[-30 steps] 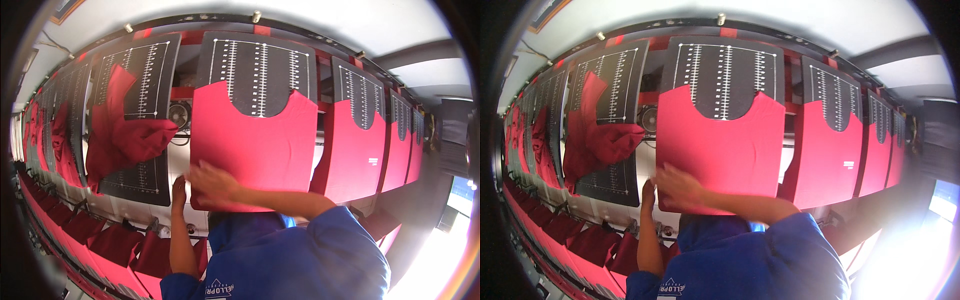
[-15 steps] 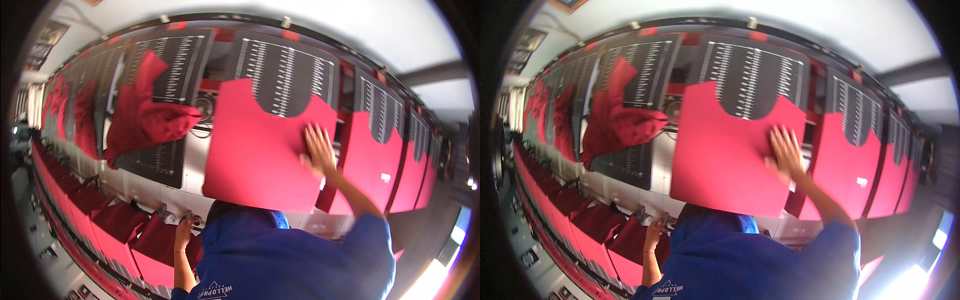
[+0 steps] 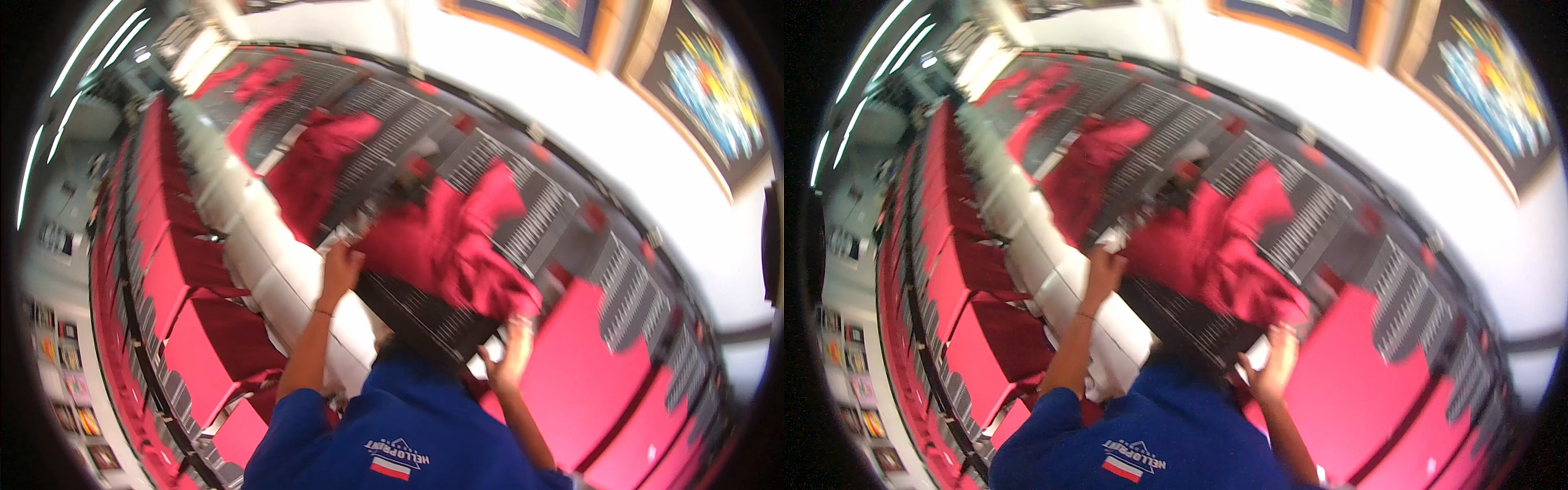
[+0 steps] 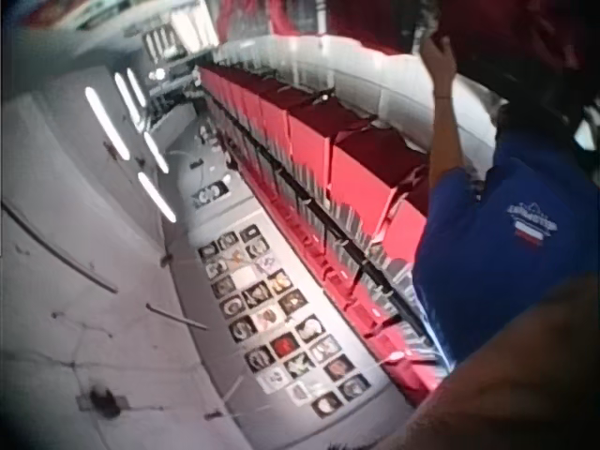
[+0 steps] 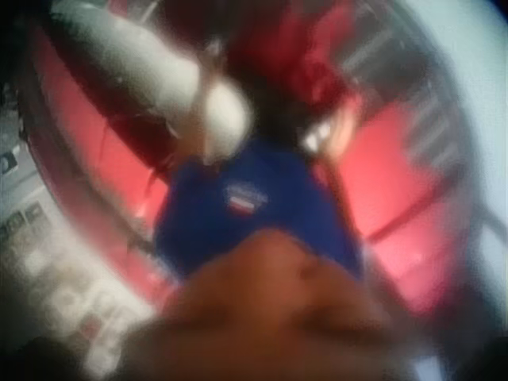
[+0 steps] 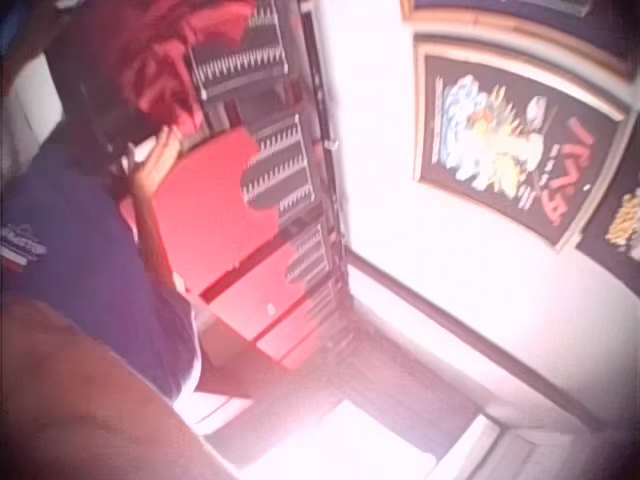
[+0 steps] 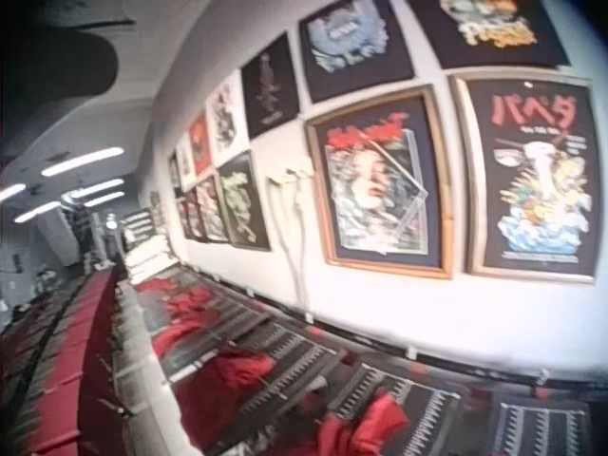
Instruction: The person places red t-shirts onto a screen printing table and applies white ink using a screen printing frame.
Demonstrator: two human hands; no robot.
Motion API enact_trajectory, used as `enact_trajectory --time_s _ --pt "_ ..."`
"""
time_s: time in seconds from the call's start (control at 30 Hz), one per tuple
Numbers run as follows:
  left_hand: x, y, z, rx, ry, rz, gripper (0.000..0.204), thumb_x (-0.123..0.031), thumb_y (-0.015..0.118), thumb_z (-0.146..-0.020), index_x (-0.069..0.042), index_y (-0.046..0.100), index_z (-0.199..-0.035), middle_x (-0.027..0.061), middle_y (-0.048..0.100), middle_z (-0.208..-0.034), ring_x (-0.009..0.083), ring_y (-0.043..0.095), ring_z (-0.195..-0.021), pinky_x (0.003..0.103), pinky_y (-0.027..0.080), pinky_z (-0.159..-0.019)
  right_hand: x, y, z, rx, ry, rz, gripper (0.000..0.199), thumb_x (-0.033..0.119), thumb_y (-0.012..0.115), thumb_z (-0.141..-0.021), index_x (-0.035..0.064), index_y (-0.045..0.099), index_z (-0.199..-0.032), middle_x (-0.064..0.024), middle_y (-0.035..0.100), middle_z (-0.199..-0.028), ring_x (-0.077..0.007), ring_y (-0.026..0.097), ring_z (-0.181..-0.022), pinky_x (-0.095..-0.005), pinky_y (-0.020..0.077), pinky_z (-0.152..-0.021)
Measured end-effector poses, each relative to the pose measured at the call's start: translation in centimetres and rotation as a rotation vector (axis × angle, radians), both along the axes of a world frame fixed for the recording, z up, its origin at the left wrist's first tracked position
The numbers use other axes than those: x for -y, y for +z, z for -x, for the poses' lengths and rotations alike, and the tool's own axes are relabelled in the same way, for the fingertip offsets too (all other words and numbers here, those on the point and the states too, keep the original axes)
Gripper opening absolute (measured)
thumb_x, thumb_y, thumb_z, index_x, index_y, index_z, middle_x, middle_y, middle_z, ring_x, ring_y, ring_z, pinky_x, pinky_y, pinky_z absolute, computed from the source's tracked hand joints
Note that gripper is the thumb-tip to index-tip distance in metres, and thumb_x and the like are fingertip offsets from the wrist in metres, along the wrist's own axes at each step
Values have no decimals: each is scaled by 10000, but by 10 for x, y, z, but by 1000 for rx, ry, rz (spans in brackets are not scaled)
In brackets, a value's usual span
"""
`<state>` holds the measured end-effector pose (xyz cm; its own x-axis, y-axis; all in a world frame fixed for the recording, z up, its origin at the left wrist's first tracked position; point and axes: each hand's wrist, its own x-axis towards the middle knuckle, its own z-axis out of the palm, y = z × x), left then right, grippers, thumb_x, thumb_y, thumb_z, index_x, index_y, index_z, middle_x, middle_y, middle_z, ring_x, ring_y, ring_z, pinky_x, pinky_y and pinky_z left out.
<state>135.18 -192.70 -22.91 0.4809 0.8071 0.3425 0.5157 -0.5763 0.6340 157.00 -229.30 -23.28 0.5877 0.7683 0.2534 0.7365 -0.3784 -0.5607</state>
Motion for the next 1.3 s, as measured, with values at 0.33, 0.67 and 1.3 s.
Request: enact_trajectory --time_s 0.33,0.67,1.3 --pt "-112 -66 11 -164 -389 1334 713 -585 318 -998 -28 420 -1432 230 436 -1456 312 447 -1334 375 360 -1086 -123 54 -52 41 -320 -42 294 273 561 -949 16 689 -1008 -239 690 -949 -384 663 -847 -445 515 -763" --pt "-62 35 5 442 -382 212 245 -259 541 -960 -31 595 -1031 198 629 -946 393 609 -915 468 475 -795 -167 58 -84 216 -532 135 324 305 532 -949 5 650 -977 -226 661 -971 -385 634 -863 -488 502 -772" --pt "-116 235 -45 719 -741 477 118 -148 540 -969 -49 594 -934 17 550 -775 131 488 -650 312 412 -598 -181 334 -6 164 -478 -950 471 126 606 -952 -64 484 -1365 -197 458 -1432 -261 458 -1296 -368 332 -1115"
